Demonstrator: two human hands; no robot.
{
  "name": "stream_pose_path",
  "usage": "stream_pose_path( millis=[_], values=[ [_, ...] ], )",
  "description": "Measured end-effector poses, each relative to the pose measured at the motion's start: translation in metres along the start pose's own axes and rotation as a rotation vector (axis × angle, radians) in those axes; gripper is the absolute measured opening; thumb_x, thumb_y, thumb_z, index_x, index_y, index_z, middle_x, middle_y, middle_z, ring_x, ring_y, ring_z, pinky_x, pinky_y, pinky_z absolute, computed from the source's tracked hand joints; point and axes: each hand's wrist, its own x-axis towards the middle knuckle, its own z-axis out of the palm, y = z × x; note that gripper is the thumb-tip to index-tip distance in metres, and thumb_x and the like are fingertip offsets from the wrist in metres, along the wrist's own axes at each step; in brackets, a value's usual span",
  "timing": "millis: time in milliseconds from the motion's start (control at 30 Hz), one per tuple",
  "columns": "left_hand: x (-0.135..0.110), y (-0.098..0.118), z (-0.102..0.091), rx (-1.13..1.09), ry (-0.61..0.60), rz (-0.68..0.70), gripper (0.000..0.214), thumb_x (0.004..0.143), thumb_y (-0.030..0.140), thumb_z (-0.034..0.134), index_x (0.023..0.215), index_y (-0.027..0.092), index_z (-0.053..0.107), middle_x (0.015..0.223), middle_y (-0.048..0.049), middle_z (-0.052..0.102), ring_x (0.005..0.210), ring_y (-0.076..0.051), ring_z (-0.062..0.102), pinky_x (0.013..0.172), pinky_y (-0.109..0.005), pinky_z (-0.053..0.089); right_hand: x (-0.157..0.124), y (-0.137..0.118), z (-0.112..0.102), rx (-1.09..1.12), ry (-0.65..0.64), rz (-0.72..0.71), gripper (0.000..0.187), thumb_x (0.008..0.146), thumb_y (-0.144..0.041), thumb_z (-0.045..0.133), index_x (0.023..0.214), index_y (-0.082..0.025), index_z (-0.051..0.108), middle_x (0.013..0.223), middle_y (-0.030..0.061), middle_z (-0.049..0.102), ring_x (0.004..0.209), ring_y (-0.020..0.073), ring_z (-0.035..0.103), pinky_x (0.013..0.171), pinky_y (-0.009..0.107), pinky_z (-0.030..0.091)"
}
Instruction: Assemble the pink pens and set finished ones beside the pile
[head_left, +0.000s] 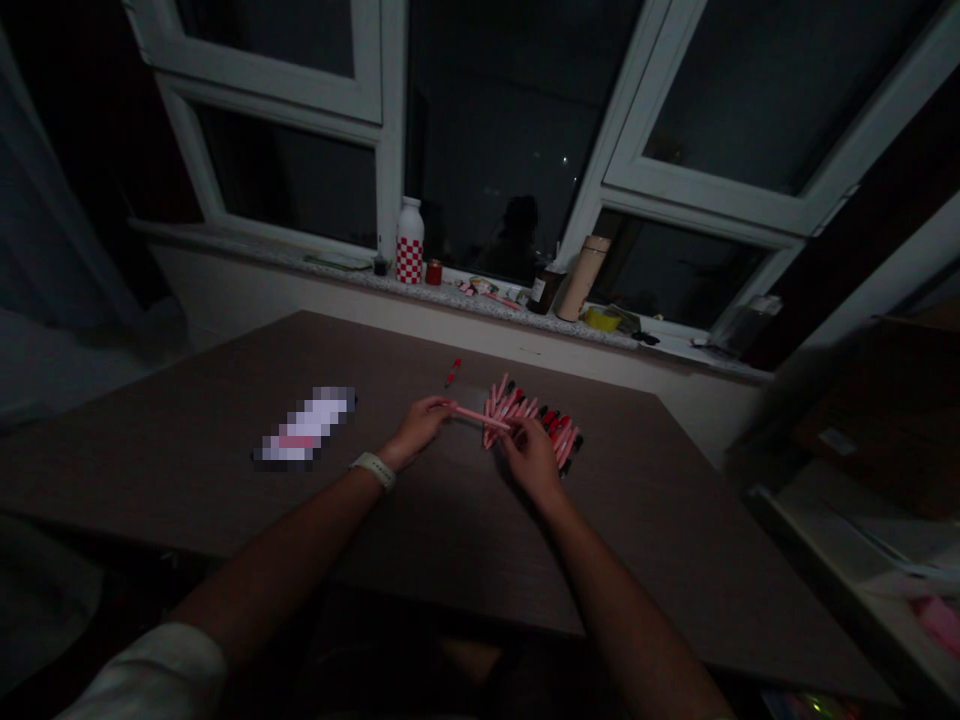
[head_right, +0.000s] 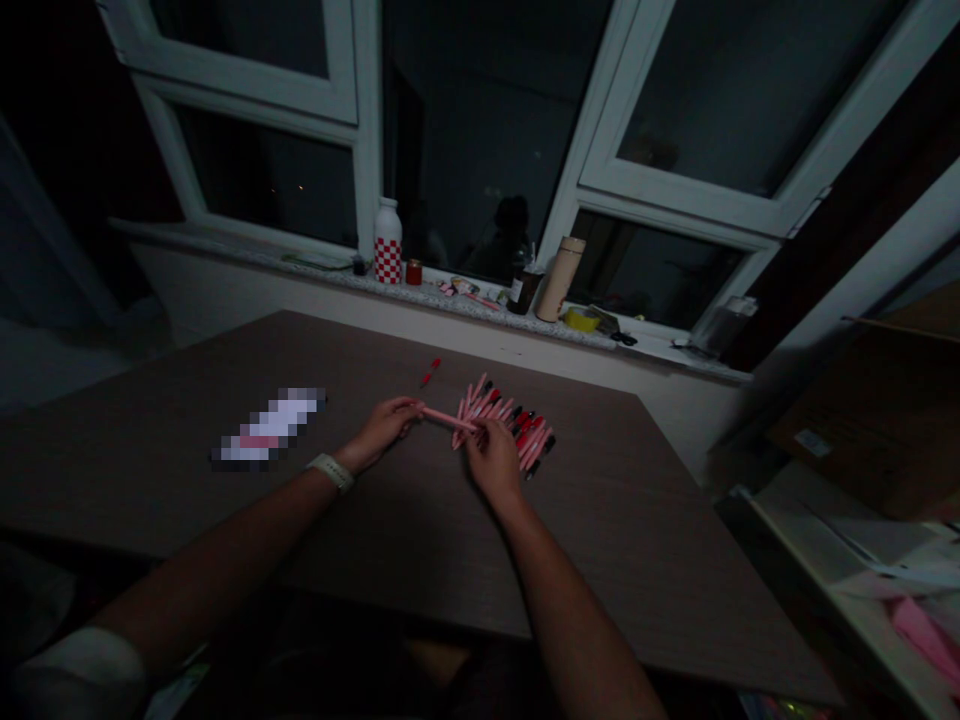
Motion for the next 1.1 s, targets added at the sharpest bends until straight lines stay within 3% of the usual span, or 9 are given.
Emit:
stream_pose_path(
  millis=[133, 300, 533, 733, 967, 1100],
  values=[
    [0.003, -0.001, -0.006, -0.293, 0.157, -0.107, 0.034, 0.07, 0.04, 0.073, 0.09, 0.013, 0.067, 0.082, -0.0035, 0.068, 0.052, -0.006, 0.047, 0.047, -0.019, 0.033, 0.0, 0.001, 0.001, 0.025, -0.007, -0.003, 0.026, 0.086, -0.032, 0.061, 0.105, -0.016, 0.068, 0.102, 0.0116, 0.069, 0.092, 0.0247, 0.063, 0.085, 0.037, 0.05],
    [0.002, 0.009, -0.005, -0.459, 0.25, -0.201, 0.022, 0.068, 0.024, 0.074, 0.085, 0.011, 0.068, 0.084, -0.0066, 0.071, 0.052, -0.005, 0.049, 0.047, -0.017, 0.037, -0.002, -0.004, 0.002, 0.038, -0.057, 0.027, 0.024, 0.086, -0.032, 0.061, 0.102, -0.016, 0.069, 0.101, 0.0108, 0.068, 0.088, 0.0231, 0.063, 0.08, 0.036, 0.05],
    [0.002, 0.015, -0.01, -0.617, 0.218, -0.269, 0.009, 0.08, 0.009, 0.063, 0.085, 0.008, 0.07, 0.086, -0.0108, 0.073, 0.059, -0.007, 0.059, 0.056, -0.017, 0.047, -0.002, -0.007, 0.0, 0.038, -0.083, 0.019, 0.02, 0.087, -0.03, 0.06, 0.099, -0.017, 0.069, 0.097, 0.009, 0.069, 0.087, 0.0225, 0.063, 0.079, 0.034, 0.049],
    [0.006, 0.015, -0.013, -0.708, 0.24, -0.326, 0.018, 0.087, 0.005, 0.053, 0.091, 0.005, 0.071, 0.076, -0.0099, 0.071, 0.06, -0.008, 0.061, 0.056, -0.016, 0.048, -0.003, -0.009, 0.001, 0.054, -0.114, 0.02, 0.016, 0.087, -0.027, 0.059, 0.095, -0.019, 0.07, 0.093, 0.0068, 0.07, 0.084, 0.0212, 0.063, 0.078, 0.033, 0.048],
    [0.01, 0.009, -0.015, -0.744, 0.253, -0.343, 0.029, 0.09, 0.005, 0.048, 0.109, 0.005, 0.07, 0.087, -0.0119, 0.072, 0.065, -0.008, 0.064, 0.059, -0.015, 0.051, -0.004, -0.009, 0.001, 0.06, -0.113, 0.027, 0.016, 0.087, -0.028, 0.059, 0.094, -0.018, 0.07, 0.093, 0.0072, 0.07, 0.085, 0.0219, 0.064, 0.078, 0.033, 0.049],
    [0.013, 0.008, -0.016, -0.744, 0.203, -0.315, 0.039, 0.09, 0.005, 0.048, 0.123, 0.012, 0.067, 0.096, -0.0107, 0.072, 0.066, -0.007, 0.063, 0.058, -0.014, 0.05, -0.004, -0.008, 0.002, 0.065, -0.101, 0.004, 0.016, 0.087, -0.028, 0.059, 0.093, -0.019, 0.07, 0.092, 0.0066, 0.071, 0.083, 0.0216, 0.064, 0.076, 0.033, 0.049]
  ],
)
